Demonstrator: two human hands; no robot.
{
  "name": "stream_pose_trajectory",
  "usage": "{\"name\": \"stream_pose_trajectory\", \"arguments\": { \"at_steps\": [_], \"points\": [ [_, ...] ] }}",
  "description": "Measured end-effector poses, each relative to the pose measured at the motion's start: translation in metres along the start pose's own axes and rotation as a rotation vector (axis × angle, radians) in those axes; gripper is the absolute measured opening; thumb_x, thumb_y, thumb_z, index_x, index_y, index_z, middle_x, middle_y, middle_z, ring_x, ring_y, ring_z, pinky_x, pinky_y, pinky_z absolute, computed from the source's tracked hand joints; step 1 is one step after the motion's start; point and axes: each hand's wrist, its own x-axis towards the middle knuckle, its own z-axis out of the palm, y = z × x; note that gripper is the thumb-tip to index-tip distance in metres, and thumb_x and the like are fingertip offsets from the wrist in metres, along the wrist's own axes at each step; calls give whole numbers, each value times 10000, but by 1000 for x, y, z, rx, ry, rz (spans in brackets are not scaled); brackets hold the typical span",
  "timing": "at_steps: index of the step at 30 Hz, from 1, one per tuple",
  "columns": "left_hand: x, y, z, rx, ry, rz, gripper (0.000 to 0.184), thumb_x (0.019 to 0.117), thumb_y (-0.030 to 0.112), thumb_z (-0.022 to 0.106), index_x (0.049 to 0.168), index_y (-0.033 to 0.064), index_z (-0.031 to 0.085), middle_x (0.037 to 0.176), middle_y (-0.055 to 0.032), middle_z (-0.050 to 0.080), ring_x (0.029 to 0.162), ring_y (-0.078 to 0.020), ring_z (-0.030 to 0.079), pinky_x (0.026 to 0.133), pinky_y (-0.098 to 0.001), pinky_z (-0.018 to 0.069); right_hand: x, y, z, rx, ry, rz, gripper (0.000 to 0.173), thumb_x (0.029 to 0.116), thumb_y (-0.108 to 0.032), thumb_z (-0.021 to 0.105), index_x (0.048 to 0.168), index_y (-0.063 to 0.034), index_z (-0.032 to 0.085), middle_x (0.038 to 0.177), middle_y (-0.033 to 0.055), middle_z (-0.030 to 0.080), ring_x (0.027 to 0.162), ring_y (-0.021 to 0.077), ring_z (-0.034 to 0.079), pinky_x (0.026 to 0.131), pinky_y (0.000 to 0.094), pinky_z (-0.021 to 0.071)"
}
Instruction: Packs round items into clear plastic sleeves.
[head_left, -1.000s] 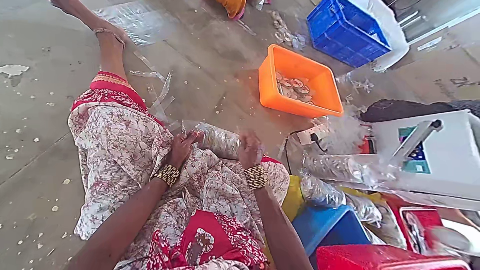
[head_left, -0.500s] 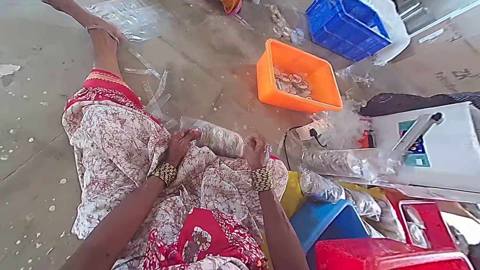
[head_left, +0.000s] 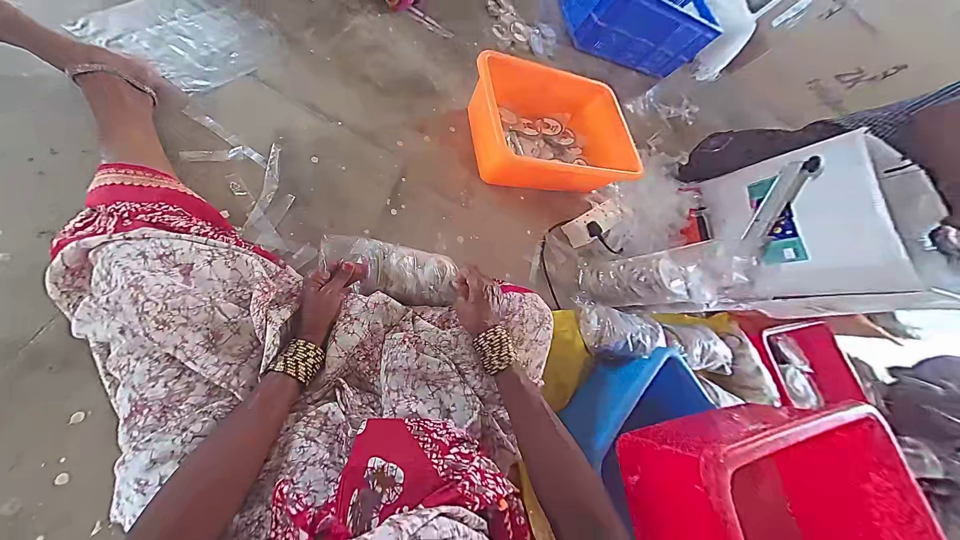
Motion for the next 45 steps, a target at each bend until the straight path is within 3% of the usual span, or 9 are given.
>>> {"name": "stream_pose_trajectory", "arguments": {
  "at_steps": [4,7,13,16,21,26,31,35,45],
  "points": [
    [-2,-5,-2,-1,14,-11,177,1048,83,532,1071,-35,662,914,-29,742,855,-70,717,829,-260,595,0,10,14,176,313,-97,165,934,-25,526,923,38,678,923,185,701,890,336,696,816,543,548],
    [-1,-6,0,-22,10,15,163,1042,62,526,1049,-34,659,886,-12,739,828,-64,717,821,-257,598,-5,-5,-3,-9,-8,23,216,972,-36,542,1109,54,684,1170,233,692,1103,383,670,965,570,495],
    [-2,-2,1,-32,-1,9,177,1050,51,504,1071,-51,648,927,-45,749,869,-86,725,864,-277,596,10,-7,5,161,286,-71,186,958,-44,537,1015,36,695,990,207,710,917,369,695,819,586,534],
    [-3,-1,1,-56,-26,18,181,1049,36,489,1032,-55,645,905,-47,745,859,-97,725,868,-288,593,14,-26,6,19,-7,-26,255,985,-32,525,1163,39,692,1204,228,692,1133,394,663,972,587,494],
    [-3,-3,-2,-93,-13,10,169,1041,33,510,1024,-47,658,880,-45,751,848,-105,733,867,-286,600,24,-23,21,279,317,-146,147,956,-56,560,924,28,677,890,165,684,847,311,672,782,544,523],
    [0,-1,-1,-106,-52,37,162,1028,11,510,990,-48,656,864,-43,749,847,-106,733,875,-298,598,28,-42,9,19,-101,-40,218,981,-60,517,1079,45,681,1099,218,702,1081,356,669,952,538,499],
    [-1,1,0,-146,-30,9,153,1021,-6,514,1003,-59,656,871,-55,750,843,-108,736,866,-292,602,27,-45,25,169,184,-209,138,947,-26,571,922,64,673,898,204,690,870,337,689,820,505,544],
    [-2,-1,-3,-115,-73,26,166,1027,15,514,1012,-64,660,897,-69,756,875,-122,739,892,-305,594,20,-58,24,-44,2,-71,256,1000,-78,539,1183,59,655,1186,255,678,1084,386,682,942,525,526],
    [1,-2,-3,-64,-56,-10,171,1036,43,525,1050,-63,658,897,-66,739,842,-99,720,841,-288,592,20,-38,11,-1,48,-151,233,1003,-82,544,1064,42,731,1047,218,724,1015,354,700,931,509,529]
  ]
}}
